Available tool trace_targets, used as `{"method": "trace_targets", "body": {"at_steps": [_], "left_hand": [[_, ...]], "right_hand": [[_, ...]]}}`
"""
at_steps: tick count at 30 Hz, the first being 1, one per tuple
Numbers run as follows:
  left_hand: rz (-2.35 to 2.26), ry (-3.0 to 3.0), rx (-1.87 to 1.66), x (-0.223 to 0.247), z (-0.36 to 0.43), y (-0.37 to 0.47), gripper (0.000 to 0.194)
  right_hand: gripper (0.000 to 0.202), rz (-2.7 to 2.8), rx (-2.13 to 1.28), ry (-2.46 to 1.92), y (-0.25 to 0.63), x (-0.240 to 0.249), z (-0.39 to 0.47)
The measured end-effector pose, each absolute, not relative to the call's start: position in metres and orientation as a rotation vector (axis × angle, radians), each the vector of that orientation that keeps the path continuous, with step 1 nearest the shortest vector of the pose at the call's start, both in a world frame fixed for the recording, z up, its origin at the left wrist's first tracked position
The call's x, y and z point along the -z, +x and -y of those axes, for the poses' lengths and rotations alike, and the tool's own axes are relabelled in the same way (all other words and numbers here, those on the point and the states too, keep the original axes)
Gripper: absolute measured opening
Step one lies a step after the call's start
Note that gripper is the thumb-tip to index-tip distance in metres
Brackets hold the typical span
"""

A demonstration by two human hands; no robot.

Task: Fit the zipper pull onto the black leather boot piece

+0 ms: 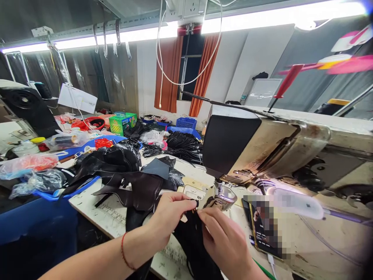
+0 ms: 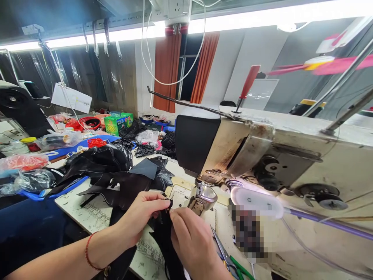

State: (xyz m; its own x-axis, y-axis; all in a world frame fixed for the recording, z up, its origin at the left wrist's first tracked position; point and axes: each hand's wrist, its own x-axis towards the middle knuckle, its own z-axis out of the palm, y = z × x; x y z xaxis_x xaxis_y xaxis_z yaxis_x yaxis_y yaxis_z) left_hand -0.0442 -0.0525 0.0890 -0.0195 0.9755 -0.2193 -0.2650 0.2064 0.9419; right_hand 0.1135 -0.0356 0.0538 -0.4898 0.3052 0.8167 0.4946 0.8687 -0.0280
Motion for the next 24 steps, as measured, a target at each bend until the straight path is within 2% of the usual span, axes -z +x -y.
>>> {"method": "trace_targets", "body": {"at_steps": [9, 15, 19, 24], "left_hand": [[-1.118, 0.827, -1.213, -0.087, 0.052, -0.046, 0.020], [-1.147, 0.824, -1.214, -0.090, 0.054, -0.047, 0.021], [-1.148, 0.829, -1.233, -0.091, 0.054, -0.045, 0.023], [-1.144, 0.812, -1.284, -0.089, 0.057, -0.039, 0.023]], "right_hand": [[0.027, 2.417, 0.384, -0.403, 0.118, -0.073, 0.037], [0.034, 2.426, 0.425, -0.354, 0.127, -0.078, 0.031], [0.032, 2.468, 0.419, -0.303, 0.132, -0.080, 0.031], [0.029, 2.445, 0.601, -0.239, 0.128, -0.084, 0.033]]}}
